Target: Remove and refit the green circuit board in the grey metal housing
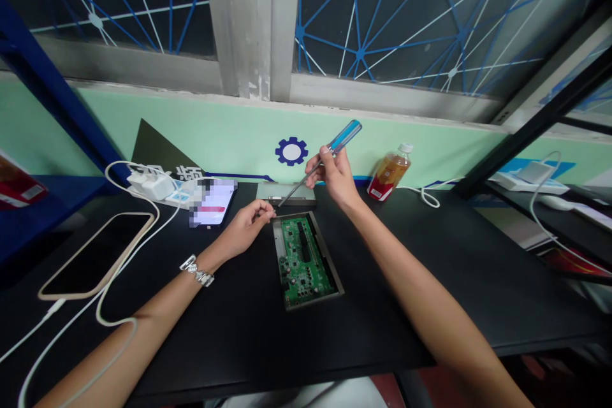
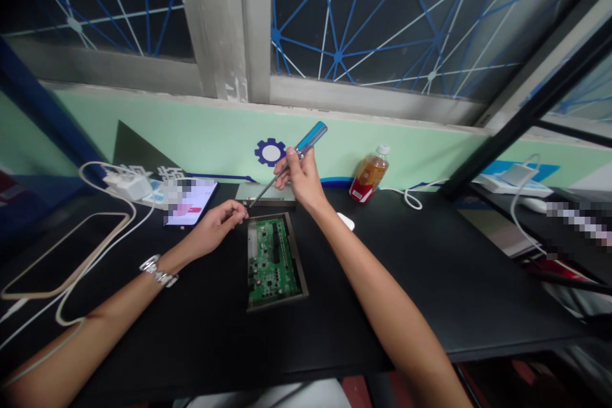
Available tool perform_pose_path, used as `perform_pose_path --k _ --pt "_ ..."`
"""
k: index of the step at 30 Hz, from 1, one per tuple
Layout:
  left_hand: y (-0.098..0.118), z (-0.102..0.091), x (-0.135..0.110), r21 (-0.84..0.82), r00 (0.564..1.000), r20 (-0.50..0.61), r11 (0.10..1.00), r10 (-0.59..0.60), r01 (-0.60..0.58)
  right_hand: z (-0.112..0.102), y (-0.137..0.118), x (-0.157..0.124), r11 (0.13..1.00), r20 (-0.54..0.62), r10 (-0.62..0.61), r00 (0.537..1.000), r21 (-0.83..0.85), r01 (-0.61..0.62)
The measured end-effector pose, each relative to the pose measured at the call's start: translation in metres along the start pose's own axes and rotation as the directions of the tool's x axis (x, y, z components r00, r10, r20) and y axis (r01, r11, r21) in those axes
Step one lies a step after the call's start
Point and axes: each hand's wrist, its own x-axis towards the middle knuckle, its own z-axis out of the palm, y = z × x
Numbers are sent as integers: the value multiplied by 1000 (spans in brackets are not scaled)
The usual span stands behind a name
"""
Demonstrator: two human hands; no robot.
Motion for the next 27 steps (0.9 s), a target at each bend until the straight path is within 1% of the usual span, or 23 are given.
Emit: perform_pose_path --k 3,6,10,14,18,22,27 --pt "0 1 0 -57 999 16 998 -28 29 -2 -1 1 1000 17 -15 1000 11 15" --pt "2 3 -2 -112 998 39 993 -45 49 -5 -3 2 999 74 -21 997 32 18" --pt "4 5 -3 -151 997 52 986 -58 65 -9 -7 2 998 139 -18 990 62 9" --pt "5 7 -3 -193 997 56 979 -62 72 -11 -12 1 998 173 8 985 62 -19" --pt "5 7 -3 -197 996 50 977 -78 86 -12 -15 1 997 191 39 981 55 -50" --pt "7 8 -3 -212 997 31 974 -72 77 -13 -16 1 995 197 67 978 54 -80" --pt "7 11 -4 -182 998 12 981 -59 60 -10 -19 1 998 151 67 986 5 -68"
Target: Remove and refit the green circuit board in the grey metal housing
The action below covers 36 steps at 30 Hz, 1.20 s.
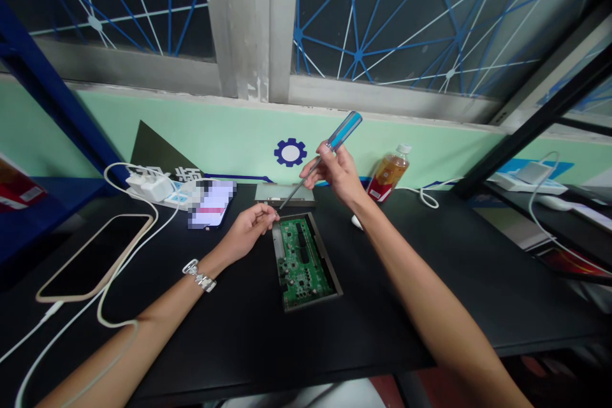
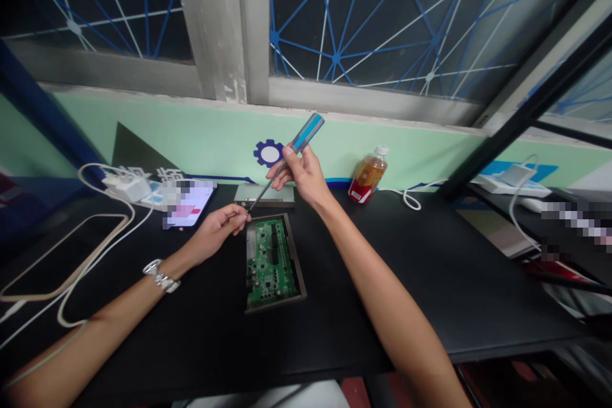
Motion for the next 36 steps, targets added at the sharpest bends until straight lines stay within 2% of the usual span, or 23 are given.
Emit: perform_pose_path --k 13,25,28,32,36 --pt "0 3 2 92 998 -68 996 1 5 8 7 -1 997 -71 -46 996 -58 42" --pt "-7 2 3 37 998 -66 999 -11 13 4 8 1 998 -109 -33 994 -51 28" --pt "-6 4 2 110 997 -71 994 20 -12 3 9 1 997 -89 6 996 -73 -12" --pt "-1 13 2 326 992 -35 939 124 -106 0 11 -9 995 -81 30 996 -97 -38" --pt "6 24 6 503 973 25 839 228 -210 -12 12 -35 996 -177 -6 984 -88 -10"
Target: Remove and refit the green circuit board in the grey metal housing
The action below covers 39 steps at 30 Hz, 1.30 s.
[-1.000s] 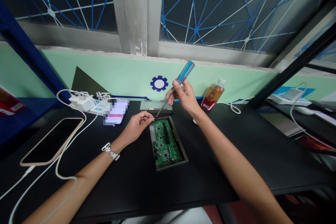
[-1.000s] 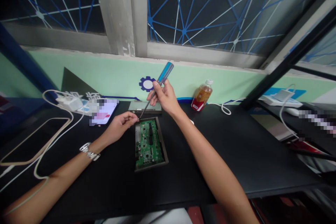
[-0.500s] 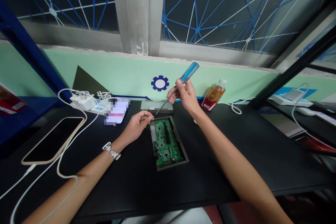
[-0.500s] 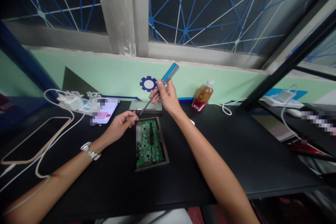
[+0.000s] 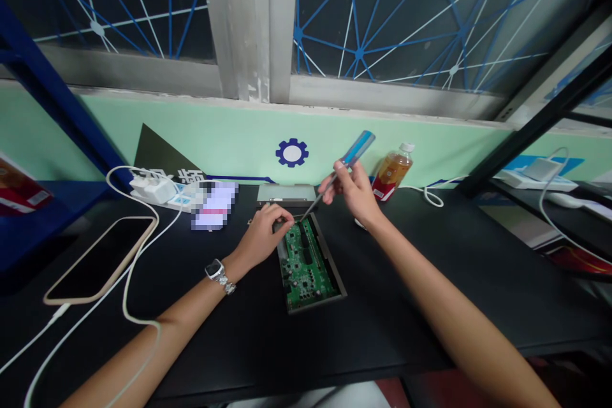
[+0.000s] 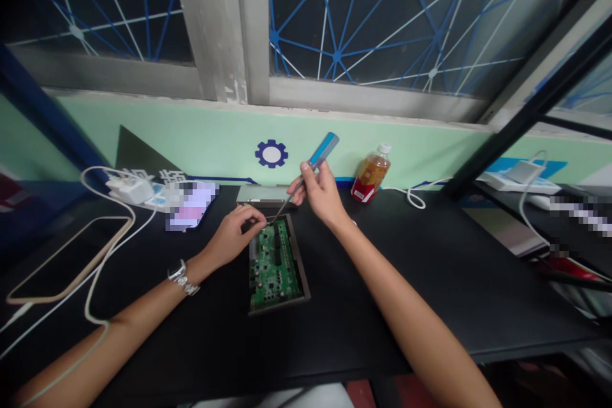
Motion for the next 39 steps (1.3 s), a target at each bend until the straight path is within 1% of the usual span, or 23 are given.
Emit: perform_pose_path --k 3,5,9,14,18,24,36,39 --pt "5 3 3 107 999 49 994 19 -24 -12 4 -21 999 -102 3 995 41 1" --pt "6 4 3 132 997 72 991 11 -20 -16 7 -34 998 -149 17 989 67 -7" --pt "5 5 -2 73 999 46 997 -8 5 -16 10 -52 993 -222 23 975 119 3" --pt "2 8 -9 -23 999 19 999 -32 32 -11 11 -61 986 -286 38 957 164 10" --pt "-1 9 -10 -90 999 -1 995 -34 33 -10 17 -64 982 -299 55 953 187 2" --pt "-3 8 -11 -111 999 -8 993 -51 49 -13 26 -63 978 -310 78 948 210 -12" --pt "-4 9 -10 -144 998 40 988 -56 61 -13 25 -63 974 -319 74 945 226 0" --pt "-5 9 -11 -154 998 37 986 -58 63 -14 24 -63 976 -320 68 945 218 4"
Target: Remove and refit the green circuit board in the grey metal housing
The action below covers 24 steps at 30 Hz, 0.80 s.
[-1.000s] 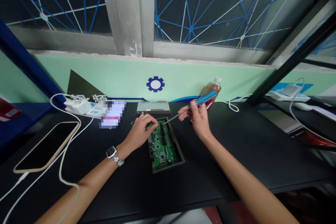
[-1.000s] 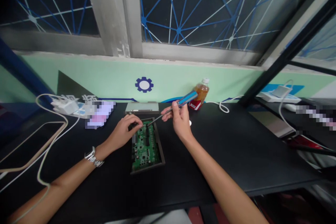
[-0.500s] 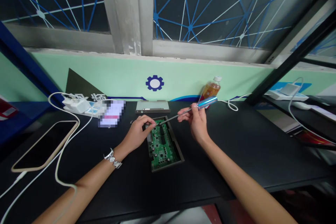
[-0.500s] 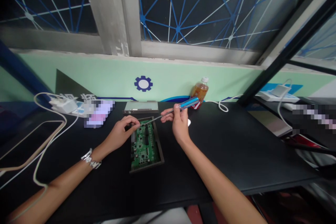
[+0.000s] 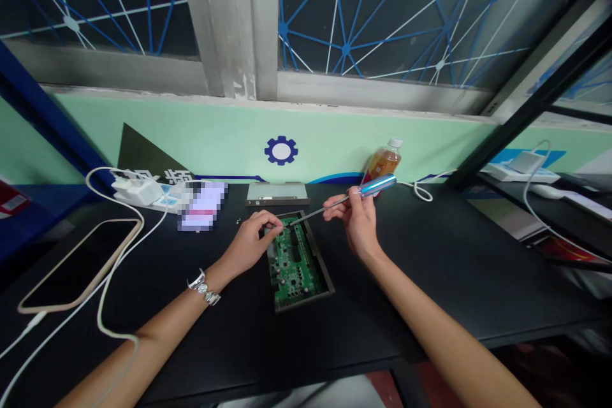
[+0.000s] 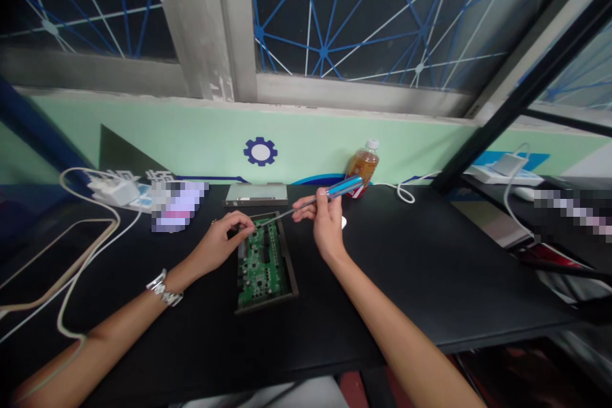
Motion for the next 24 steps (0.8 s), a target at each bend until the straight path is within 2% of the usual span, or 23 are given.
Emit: perform_pose_path --k 17,24 --pt "-1 1 -1 -43 1000 -2 999 3 -3 0 0 0 1000 -17 26 1000 3 -26" --pt "1 -1 -1 19 999 16 999 37 -37 2 -1 -2 1000 -6 15 1000 -17 -15"
